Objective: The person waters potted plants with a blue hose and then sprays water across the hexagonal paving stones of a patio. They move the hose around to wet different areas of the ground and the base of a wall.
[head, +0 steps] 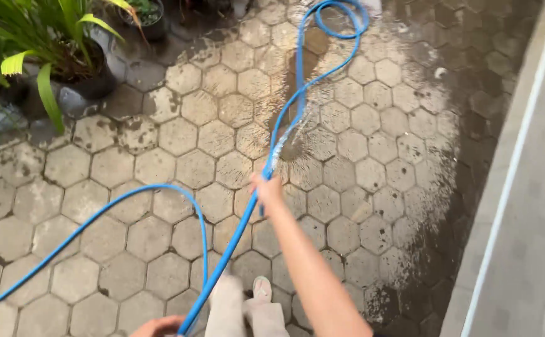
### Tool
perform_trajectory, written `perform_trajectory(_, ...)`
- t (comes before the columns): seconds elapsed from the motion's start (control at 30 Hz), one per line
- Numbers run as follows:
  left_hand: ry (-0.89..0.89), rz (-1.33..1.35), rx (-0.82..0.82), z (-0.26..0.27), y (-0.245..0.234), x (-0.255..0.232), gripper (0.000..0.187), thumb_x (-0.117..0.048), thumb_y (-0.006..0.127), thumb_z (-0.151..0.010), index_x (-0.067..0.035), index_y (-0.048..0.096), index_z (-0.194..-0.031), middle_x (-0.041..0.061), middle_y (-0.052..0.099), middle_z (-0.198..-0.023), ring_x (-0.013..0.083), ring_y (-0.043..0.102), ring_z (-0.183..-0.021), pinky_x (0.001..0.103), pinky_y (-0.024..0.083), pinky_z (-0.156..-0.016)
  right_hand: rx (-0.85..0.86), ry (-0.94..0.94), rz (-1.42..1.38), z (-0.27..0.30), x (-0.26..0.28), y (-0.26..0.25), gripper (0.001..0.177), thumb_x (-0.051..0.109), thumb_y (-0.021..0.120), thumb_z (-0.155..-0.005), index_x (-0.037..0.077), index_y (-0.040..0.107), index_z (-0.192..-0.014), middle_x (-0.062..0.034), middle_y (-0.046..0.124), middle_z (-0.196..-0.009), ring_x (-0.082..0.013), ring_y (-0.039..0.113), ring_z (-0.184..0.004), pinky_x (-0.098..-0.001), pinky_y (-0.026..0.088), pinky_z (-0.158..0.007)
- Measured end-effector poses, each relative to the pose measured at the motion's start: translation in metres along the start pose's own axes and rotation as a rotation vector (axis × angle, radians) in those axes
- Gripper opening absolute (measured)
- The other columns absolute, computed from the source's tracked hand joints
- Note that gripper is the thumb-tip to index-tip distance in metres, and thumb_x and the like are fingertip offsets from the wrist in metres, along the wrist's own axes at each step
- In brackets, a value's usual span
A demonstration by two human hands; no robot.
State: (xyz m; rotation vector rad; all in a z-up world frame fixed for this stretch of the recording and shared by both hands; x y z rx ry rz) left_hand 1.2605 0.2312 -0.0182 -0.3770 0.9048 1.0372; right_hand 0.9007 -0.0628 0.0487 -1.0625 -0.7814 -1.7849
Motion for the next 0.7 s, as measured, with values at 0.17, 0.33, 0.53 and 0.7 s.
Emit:
perform_trajectory(0.17, 0.1, -0.011, 0.077, -0.02, 0.032, -0.137, 0.058, -0.026, 0.056, -0.077, -0.006, 0.035, -0.127, 0.008, 0.041, -0.131, 0.0153, 0.035, -0.121, 0.03, 0.028, -0.097, 0.077, -0.011, 0.239, 0.182, -0.042, 0.05, 0.02, 0.015, 0.063, -0.074, 0.004, 0.049, -0.084, -0.0039, 0.053, -0.054, -0.0121, 0.051, -0.043, -0.0273, 0.042, -0.039)
perform_trajectory(0.33, 0.038, 0.176, 0.186, 0.059, 0.029, -0.098, 0.061, -0.019, 0.064, -0.069, -0.003, 0.038, -0.121, 0.013, 0.05, -0.104, 0.0239, 0.057, -0.087, 0.035, 0.048, -0.077, 0.269, -0.055, 0.173, 0.32, -0.093, 0.098, 0.031, 0.015, 0.062, -0.074, 0.006, 0.053, -0.103, -0.0018, 0.054, -0.059, -0.0096, 0.049, -0.047, -0.0272, 0.041, -0.041)
perform_trajectory(0.53, -0.043, -0.535, -0.196, 0.32, -0.128, -0.182, 0.031, -0.031, 0.059, -0.072, -0.015, 0.066, -0.098, 0.004, 0.064, -0.074, 0.0168, 0.059, -0.065, 0.028, 0.046, -0.063, -0.063, -0.322, 0.167, 0.377, -0.096, 0.056, 0.013, 0.012, 0.058, -0.08, -0.001, 0.062, -0.082, -0.0089, 0.064, -0.073, -0.0143, 0.06, -0.054, -0.0281, 0.05, -0.049)
perform_trajectory(0.7, 0.086, -0.625, -0.269, 0.437, -0.203, -0.18, 0.035, -0.03, 0.063, -0.066, -0.013, 0.064, -0.097, 0.007, 0.063, -0.08, 0.0209, 0.056, -0.074, 0.032, 0.041, -0.072, -0.193, -0.005, -0.189, 0.411, -0.098, 0.017, 0.019, 0.027, 0.056, -0.081, 0.009, 0.055, -0.084, 0.0004, 0.043, -0.049, -0.0067, 0.031, -0.033, -0.023, 0.023, -0.029)
Point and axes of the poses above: each hand's wrist, its own z-axis away from the middle knuckle, its own y-axis out of the palm, x = y × z, the point moved 5 cm from there along -z, towards the middle knuckle
